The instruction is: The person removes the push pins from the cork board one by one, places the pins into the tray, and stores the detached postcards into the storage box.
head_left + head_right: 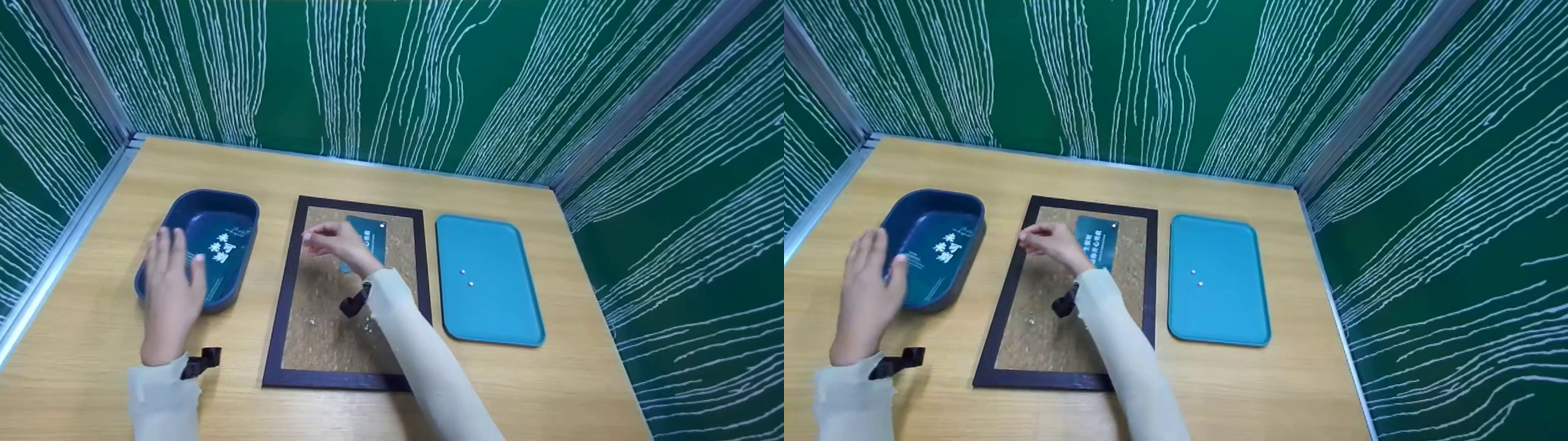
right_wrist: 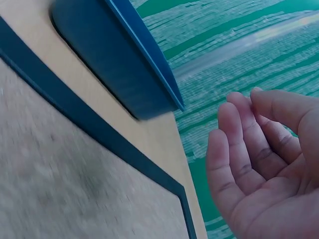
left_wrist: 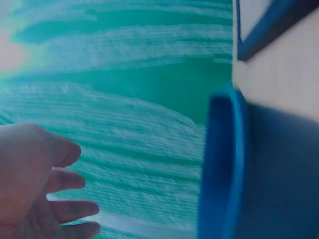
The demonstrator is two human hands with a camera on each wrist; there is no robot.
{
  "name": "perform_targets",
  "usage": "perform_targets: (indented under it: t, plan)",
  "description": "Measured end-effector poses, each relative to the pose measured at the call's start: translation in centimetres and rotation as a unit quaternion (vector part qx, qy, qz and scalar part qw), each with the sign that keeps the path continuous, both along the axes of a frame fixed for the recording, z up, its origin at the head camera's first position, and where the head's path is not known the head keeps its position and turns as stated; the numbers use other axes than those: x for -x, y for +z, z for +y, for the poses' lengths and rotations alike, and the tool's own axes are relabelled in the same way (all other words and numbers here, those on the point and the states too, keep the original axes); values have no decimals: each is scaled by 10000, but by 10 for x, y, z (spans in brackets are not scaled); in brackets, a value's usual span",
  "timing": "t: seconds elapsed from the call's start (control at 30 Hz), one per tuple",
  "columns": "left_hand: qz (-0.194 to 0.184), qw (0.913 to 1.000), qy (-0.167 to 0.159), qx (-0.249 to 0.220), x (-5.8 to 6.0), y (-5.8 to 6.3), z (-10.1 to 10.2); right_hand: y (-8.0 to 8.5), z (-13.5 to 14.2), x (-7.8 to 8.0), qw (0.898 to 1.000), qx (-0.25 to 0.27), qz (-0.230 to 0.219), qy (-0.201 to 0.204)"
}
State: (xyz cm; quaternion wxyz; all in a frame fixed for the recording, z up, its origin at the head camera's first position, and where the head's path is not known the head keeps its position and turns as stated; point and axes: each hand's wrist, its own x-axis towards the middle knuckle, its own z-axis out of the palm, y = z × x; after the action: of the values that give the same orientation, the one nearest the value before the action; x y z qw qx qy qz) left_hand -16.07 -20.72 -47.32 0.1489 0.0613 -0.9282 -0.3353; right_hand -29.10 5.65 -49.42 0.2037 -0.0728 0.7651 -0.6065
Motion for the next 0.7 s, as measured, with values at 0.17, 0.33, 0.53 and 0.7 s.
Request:
perform_targets:
  t: [0.17,0.33,0.53,0.7]
  plan:
    - [449,9959,-633,456,3,8,32,2,22,5,9999,44,13,-158]
    - [474,9877,-1196,889,14,6,71,1,49,12,9996,120,-47,-241]
    - [237,9709,-1977,1332,35,-13,120,-4,80,20,9985,158,-70,-528]
    - [-241,9551,-2505,1566,51,-30,154,-10,102,27,9966,71,-32,-823]
